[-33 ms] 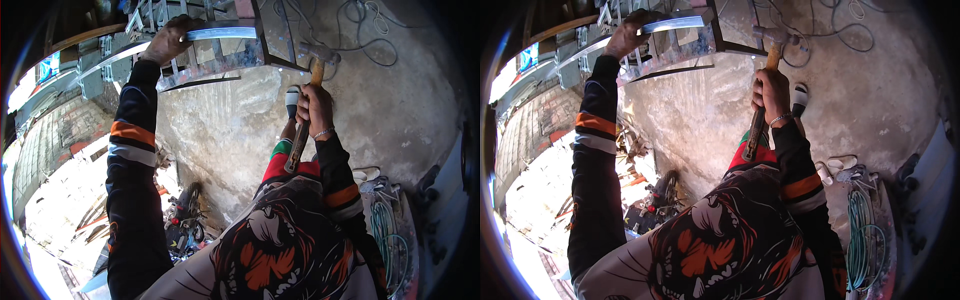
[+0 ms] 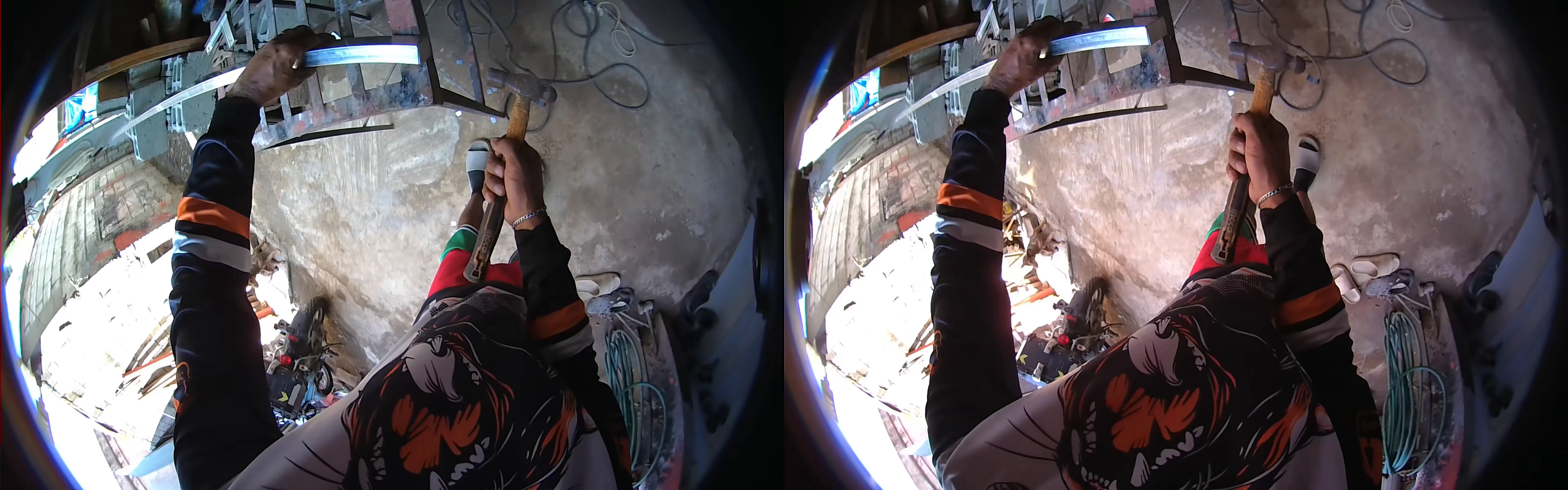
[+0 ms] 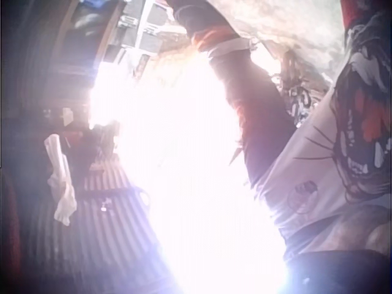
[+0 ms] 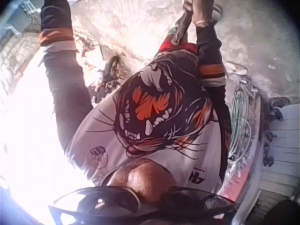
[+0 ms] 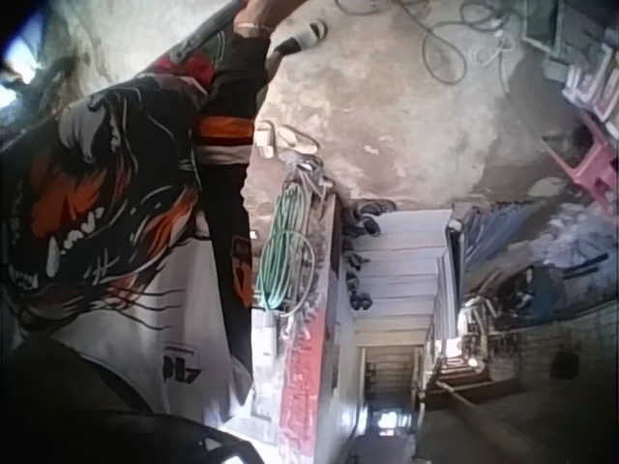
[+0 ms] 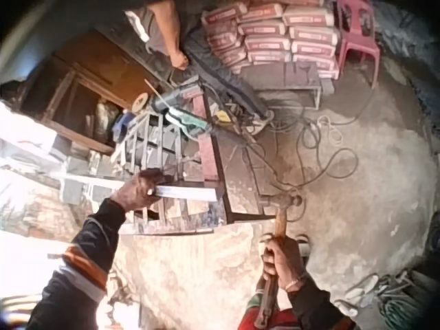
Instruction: The person measures a metal stud with a measuring tape, then hammers it and welds it to form a metal stud frame.
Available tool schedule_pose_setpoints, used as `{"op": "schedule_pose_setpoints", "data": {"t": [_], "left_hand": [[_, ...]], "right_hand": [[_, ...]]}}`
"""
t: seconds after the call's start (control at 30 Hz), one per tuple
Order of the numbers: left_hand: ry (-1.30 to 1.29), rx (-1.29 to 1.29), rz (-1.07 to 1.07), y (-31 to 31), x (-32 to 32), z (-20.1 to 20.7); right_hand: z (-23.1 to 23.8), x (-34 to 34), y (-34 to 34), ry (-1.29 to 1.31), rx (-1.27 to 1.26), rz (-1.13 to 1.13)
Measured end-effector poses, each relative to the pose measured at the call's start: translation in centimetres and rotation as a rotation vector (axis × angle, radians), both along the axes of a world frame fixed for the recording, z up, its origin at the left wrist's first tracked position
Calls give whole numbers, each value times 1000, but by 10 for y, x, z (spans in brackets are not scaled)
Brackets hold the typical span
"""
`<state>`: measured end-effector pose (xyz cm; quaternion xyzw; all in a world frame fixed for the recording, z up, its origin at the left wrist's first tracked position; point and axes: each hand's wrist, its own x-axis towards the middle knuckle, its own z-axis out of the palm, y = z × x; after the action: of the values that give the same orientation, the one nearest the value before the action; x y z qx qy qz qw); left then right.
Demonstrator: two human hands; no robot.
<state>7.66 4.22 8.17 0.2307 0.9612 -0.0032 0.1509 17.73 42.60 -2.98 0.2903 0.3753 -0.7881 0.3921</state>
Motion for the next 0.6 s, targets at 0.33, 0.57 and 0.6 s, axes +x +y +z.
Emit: {"op": "schedule_pose_setpoints", "data": {"t": [0.33,0.57,0.6], "left_hand": [[-470,225,305,0,-15,15],[-6,20,370,15,-12,-30],[4,13,370,17,-11,-31]], "right_hand": [[22,8,-16,6,-11,-19],[41,9,-29,41,-43,-30],[42,10,-31,42,-67,-17]]}}
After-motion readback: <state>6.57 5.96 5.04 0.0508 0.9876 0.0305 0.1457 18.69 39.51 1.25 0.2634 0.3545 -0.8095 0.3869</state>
